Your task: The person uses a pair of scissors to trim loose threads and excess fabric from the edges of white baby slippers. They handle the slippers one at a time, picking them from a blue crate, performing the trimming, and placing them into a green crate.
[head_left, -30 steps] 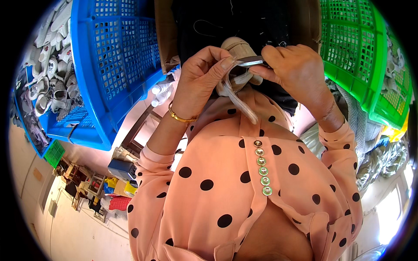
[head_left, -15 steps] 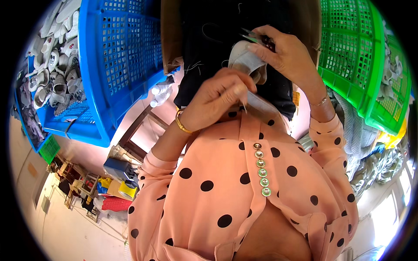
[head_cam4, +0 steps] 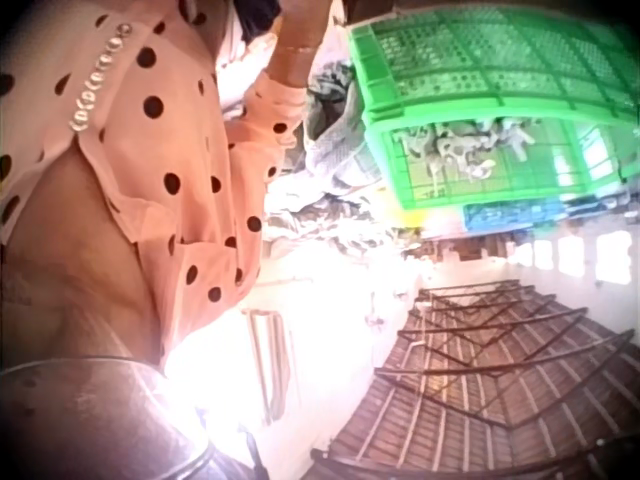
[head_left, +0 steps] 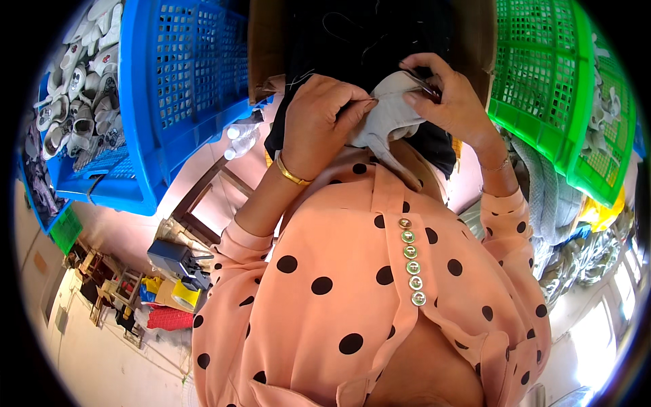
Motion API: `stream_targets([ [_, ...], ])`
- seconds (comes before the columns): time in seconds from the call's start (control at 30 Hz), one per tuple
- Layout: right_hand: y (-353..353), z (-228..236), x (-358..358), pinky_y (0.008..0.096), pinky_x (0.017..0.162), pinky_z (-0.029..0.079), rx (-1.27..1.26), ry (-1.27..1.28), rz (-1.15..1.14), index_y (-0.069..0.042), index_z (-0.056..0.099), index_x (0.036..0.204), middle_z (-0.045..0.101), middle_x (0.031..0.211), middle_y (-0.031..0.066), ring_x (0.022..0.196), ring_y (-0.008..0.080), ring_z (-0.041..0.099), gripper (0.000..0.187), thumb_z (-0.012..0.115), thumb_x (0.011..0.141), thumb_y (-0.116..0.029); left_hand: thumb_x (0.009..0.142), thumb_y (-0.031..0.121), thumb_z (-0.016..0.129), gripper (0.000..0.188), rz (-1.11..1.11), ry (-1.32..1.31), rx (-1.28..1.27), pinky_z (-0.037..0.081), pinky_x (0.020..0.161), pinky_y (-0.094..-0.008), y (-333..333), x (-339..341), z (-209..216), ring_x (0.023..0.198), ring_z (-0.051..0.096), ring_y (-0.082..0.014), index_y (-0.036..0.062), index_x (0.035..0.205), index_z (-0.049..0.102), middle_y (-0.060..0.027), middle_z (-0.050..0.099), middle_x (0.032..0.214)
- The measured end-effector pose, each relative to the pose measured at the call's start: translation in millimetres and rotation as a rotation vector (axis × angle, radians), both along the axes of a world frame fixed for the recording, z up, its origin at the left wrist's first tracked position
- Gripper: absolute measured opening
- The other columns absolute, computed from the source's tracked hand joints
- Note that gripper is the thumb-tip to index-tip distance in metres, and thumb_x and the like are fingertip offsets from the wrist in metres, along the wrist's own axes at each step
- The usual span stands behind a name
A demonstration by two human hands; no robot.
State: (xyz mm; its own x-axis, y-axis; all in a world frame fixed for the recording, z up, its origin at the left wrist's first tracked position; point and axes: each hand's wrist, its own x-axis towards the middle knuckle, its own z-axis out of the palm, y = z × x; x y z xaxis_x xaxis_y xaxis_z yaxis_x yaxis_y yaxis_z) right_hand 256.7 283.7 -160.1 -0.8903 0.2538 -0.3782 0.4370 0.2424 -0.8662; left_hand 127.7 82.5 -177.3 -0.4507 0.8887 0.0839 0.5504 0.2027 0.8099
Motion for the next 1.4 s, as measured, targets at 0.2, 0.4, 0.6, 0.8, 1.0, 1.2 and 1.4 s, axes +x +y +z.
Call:
stream_targets([
  [0.2, -4.8, -13.6, 4.1, 0.0276, 0.065, 0.049, 0.111, 0.138, 0.006, -0.003, 0.06, 0.108, 0.064, 0.077, 0.0109, 0.067, 0.0171, 0.06, 0.037, 0.067, 0.085, -0.03, 0.096, 0.016, 0.057, 0.01, 0.152, -1.052, 0.184, 0.043, 0.07, -0.0241, 10.8, 8.4, 15.0, 0.076, 0.056, -0.0104, 0.0072, 0.098, 0.059, -0.0026, 0.064, 0.087],
  [0.4, -17.3, -6.3, 7.8, 0.0289, 0.058, 0.046, 0.195, 0.152, -0.03, -0.004, 0.059, 0.104, 0.059, 0.068, 0.0103, 0.059, 0.0189, 0.055, 0.036, 0.066, 0.088, -0.036, 0.1, 0.013, 0.049, 0.008, 0.066, -1.454, 0.36, 0.039, 0.064, -0.0243, 15.0, 5.8, 10.4, 0.063, 0.04, -0.0057, 0.0086, 0.095, 0.052, 0.0026, 0.046, 0.071],
  [0.6, -19.9, -9.3, 12.8, 0.0281, 0.057, 0.044, 0.156, 0.157, -0.086, -0.003, 0.057, 0.103, 0.058, 0.07, 0.0099, 0.059, 0.0163, 0.052, 0.036, 0.067, 0.088, -0.034, 0.096, 0.011, 0.056, 0.013, 0.152, -0.907, 0.154, 0.044, 0.073, -0.0248, 6.3, -7.3, 11.7, 0.07, 0.046, -0.0058, 0.0069, 0.108, 0.056, 0.0033, 0.05, 0.081],
  [0.8, -19.7, -7.3, 13.4, 0.0279, 0.057, 0.045, 0.128, 0.16, -0.092, -0.003, 0.057, 0.104, 0.059, 0.071, 0.0099, 0.059, 0.0152, 0.052, 0.035, 0.067, 0.088, -0.032, 0.083, 0.009, 0.072, 0.031, 0.028, -0.313, 0.027, 0.046, 0.082, -0.0242, 4.0, 5.0, 4.1, 0.087, 0.055, -0.0104, 0.0078, 0.112, 0.062, -0.0008, 0.056, 0.096],
  [1.0, -22.1, -7.5, 13.1, 0.0275, 0.056, 0.044, 0.125, 0.177, -0.09, -0.003, 0.057, 0.103, 0.058, 0.069, 0.0099, 0.058, 0.0162, 0.053, 0.036, 0.067, 0.088, -0.034, 0.084, 0.009, 0.07, 0.012, 0.042, -0.349, 0.007, 0.046, 0.081, -0.0242, 8.1, 7.0, 1.0, 0.086, 0.055, -0.012, 0.0044, 0.095, 0.066, -0.0034, 0.061, 0.098],
  [1.2, -20.7, -10.1, 12.7, 0.0278, 0.055, 0.044, 0.153, 0.184, -0.086, -0.004, 0.057, 0.103, 0.059, 0.068, 0.0103, 0.057, 0.0174, 0.056, 0.036, 0.067, 0.087, -0.035, 0.092, 0.011, 0.062, 0.01, 0.042, -0.773, 0.002, 0.046, 0.077, -0.0213, 2.7, 0.9, -0.3, 0.083, 0.054, -0.0083, 0.0014, 0.093, 0.06, -0.0055, 0.062, 0.098],
  [1.4, -23.6, -9.0, 10.1, 0.0296, 0.055, 0.045, 0.165, 0.193, -0.092, -0.004, 0.057, 0.103, 0.06, 0.068, 0.0118, 0.057, 0.0212, 0.058, 0.036, 0.067, 0.087, -0.035, 0.094, 0.008, 0.057, 0.006, 0.103, -0.808, 0.035, 0.048, 0.067, -0.0193, 10.2, 11.6, 15.4, 0.073, 0.057, -0.006, 0.0015, 0.095, 0.056, -0.0032, 0.063, 0.087],
])
